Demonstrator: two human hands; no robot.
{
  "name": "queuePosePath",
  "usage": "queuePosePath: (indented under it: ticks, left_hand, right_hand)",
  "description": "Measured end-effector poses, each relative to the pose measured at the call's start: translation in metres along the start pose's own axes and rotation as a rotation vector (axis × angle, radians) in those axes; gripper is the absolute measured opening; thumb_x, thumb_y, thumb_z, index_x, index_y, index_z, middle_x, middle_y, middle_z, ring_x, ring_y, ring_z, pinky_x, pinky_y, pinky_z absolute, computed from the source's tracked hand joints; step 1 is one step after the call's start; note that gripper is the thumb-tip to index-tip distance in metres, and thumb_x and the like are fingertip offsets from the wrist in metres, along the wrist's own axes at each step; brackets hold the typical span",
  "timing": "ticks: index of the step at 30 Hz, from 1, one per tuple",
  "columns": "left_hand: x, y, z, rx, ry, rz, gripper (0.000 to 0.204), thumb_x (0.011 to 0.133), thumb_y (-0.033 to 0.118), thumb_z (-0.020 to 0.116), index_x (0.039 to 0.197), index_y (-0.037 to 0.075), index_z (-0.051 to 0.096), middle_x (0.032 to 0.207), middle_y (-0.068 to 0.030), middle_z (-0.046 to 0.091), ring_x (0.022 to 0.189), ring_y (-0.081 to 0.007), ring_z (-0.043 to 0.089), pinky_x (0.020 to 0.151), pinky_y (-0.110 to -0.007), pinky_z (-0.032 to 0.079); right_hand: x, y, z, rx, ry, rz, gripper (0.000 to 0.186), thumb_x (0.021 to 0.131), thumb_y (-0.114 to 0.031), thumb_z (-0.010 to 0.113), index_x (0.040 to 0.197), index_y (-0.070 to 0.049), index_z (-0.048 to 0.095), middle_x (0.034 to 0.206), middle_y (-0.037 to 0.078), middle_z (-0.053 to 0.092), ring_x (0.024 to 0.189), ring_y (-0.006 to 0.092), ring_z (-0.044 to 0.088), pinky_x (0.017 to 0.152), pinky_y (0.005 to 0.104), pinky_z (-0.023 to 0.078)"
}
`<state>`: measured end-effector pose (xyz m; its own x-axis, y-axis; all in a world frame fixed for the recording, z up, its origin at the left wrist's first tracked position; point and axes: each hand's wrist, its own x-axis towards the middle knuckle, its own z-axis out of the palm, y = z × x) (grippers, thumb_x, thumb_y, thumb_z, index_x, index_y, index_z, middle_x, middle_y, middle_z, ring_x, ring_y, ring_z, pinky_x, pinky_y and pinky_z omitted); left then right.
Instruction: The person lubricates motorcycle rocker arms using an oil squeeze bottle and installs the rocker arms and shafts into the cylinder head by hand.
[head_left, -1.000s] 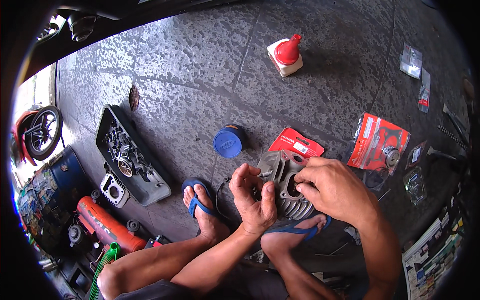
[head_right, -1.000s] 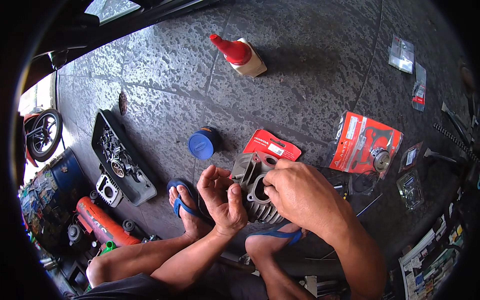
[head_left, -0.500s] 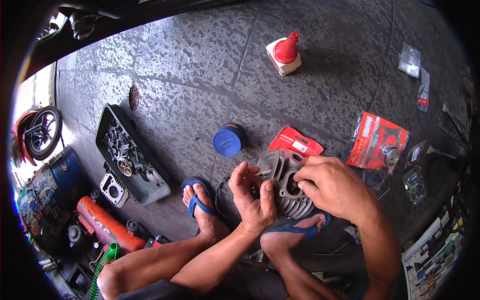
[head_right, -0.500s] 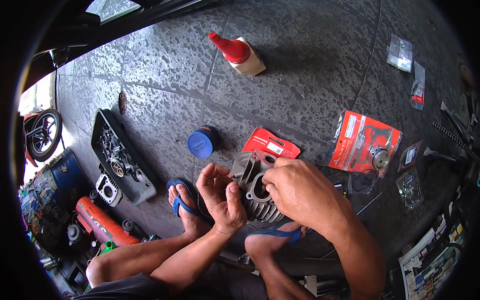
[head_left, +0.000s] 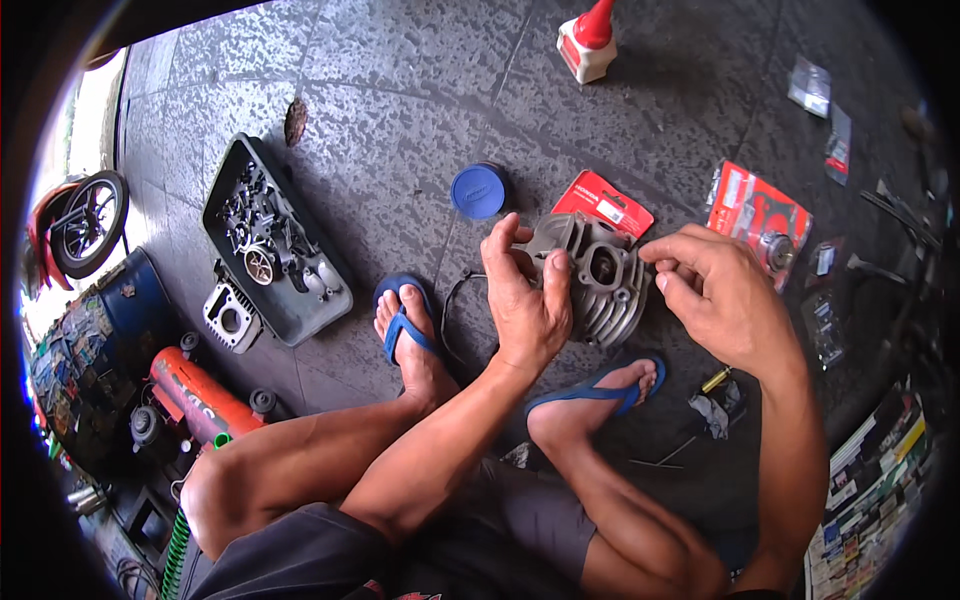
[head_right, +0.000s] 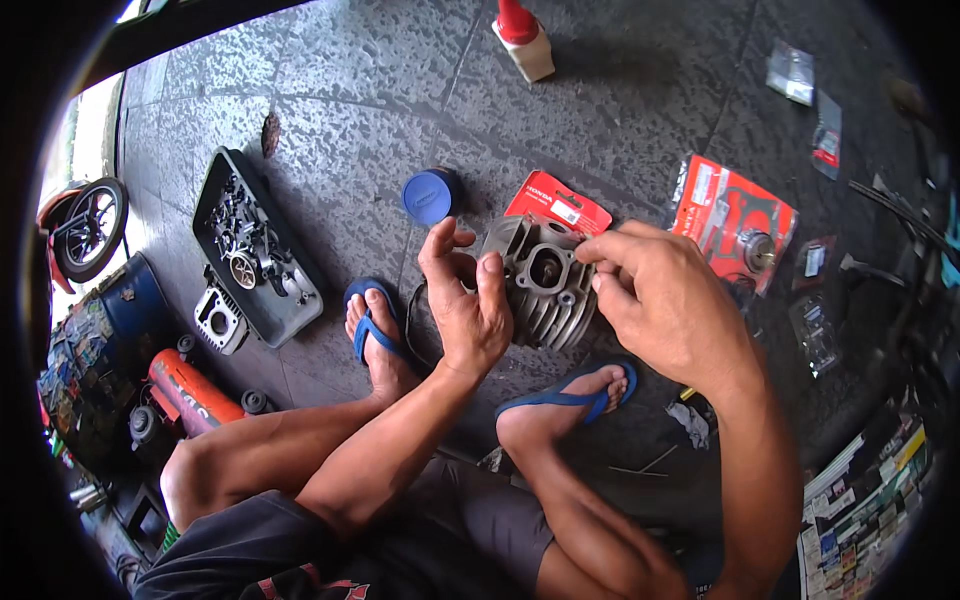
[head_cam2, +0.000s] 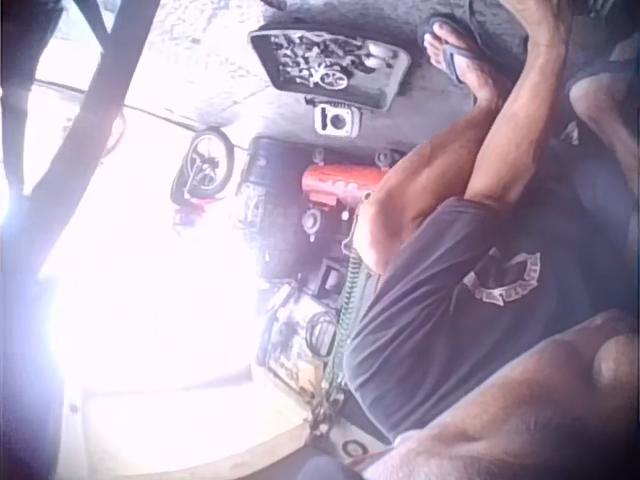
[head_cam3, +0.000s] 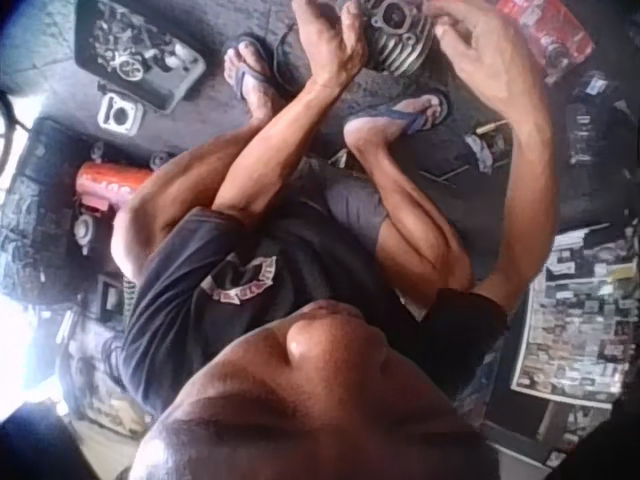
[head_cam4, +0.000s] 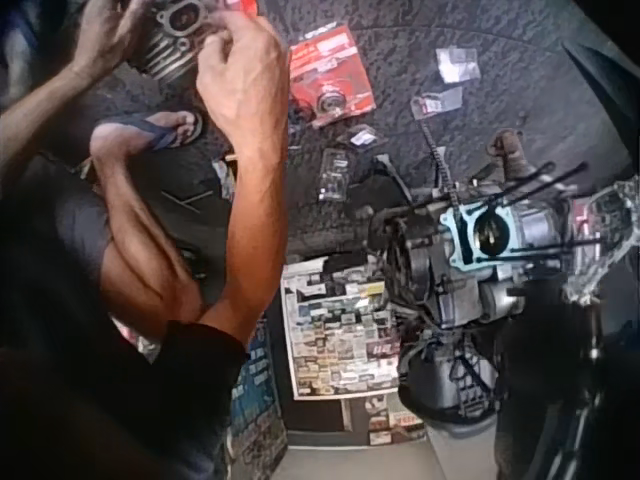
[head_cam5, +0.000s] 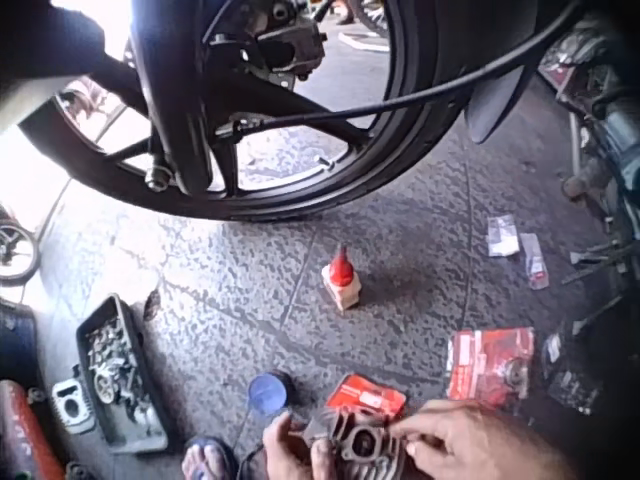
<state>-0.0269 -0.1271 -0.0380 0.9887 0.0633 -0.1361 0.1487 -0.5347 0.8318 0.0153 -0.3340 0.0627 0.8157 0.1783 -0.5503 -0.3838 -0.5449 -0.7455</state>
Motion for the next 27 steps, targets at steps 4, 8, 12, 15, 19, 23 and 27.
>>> queuePosePath:
  ticks: [4,8,12,15,19,23,27]
  left_hand:
    - [0.003,0.021,-0.015,-0.093,0.053,0.0,0.046,0.091,0.013,0.06,0.132,-0.001,0.043,0.107,-0.0108,0.054,0.072,-0.015,0.05,0.069,-0.03,0.045]
    - [0.015,0.042,-0.041,-0.723,-0.063,-0.291,0.041,0.103,0.033,0.042,0.121,-0.001,0.056,0.09,-0.0069,0.063,0.066,-0.0108,0.049,0.062,-0.025,0.043]
    - [0.023,0.055,-0.087,-1.125,-0.165,-0.519,0.05,0.101,0.044,0.038,0.114,0.001,0.059,0.089,-0.0103,0.066,0.063,-0.0131,0.05,0.058,-0.028,0.042]
    - [0.043,0.097,-0.075,-0.612,-0.439,-0.27,0.029,0.091,0.024,0.056,0.107,0.001,0.065,0.087,-0.0109,0.069,0.067,-0.0136,0.056,0.061,-0.031,0.046]
    - [0.099,0.168,-0.126,-0.093,-0.604,0.545,0.031,0.083,0.028,0.065,0.096,0.0,0.065,0.091,-0.0207,0.069,0.087,-0.0367,0.067,0.081,-0.044,0.053]
    - [0.14,0.187,-0.248,0.486,-0.578,0.725,0.034,0.084,0.029,0.065,0.111,0.007,0.065,0.097,-0.02,0.069,0.095,-0.0378,0.066,0.084,-0.046,0.052]
    - [0.177,0.103,-0.349,0.437,-0.324,0.65,0.028,0.085,0.019,0.066,0.107,0.002,0.065,0.097,-0.0193,0.069,0.093,-0.035,0.067,0.082,-0.042,0.053]
  right_hand:
    - [-0.044,-0.014,-0.014,-0.138,0.0,0.024,0.022,0.085,-0.001,0.056,0.104,0.005,0.065,0.085,0.009,0.062,0.071,0.0131,0.06,0.066,0.0286,0.048]
    - [-0.092,-0.026,-0.016,-0.148,0.082,0.039,0.021,0.086,-0.003,0.057,0.103,0.005,0.066,0.086,0.011,0.064,0.072,0.015,0.062,0.066,0.0291,0.049]
    - [-0.122,-0.052,-0.001,-0.159,0.133,0.002,0.023,0.086,-0.005,0.059,0.106,0.006,0.064,0.083,0.009,0.063,0.071,0.0141,0.061,0.067,0.0286,0.049]
    - [-0.16,-0.05,0.003,-0.053,0.176,0.052,0.024,0.083,-0.005,0.061,0.104,0.006,0.064,0.082,0.01,0.063,0.07,0.015,0.06,0.066,0.0286,0.049]
    - [-0.18,-0.067,0.011,-0.176,0.225,0.063,0.026,0.081,-0.002,0.061,0.106,0.007,0.064,0.081,0.006,0.062,0.069,0.0099,0.058,0.064,0.0259,0.048]
    - [-0.204,-0.09,0.018,-0.156,0.274,0.119,0.029,0.08,-0.001,0.062,0.108,0.007,0.063,0.082,0.005,0.062,0.069,0.0082,0.057,0.063,0.0244,0.048]
    - [-0.228,-0.095,0.01,-0.058,0.35,0.144,0.032,0.081,0.001,0.062,0.112,0.007,0.061,0.088,0.006,0.062,0.073,0.0075,0.058,0.066,0.022,0.047]
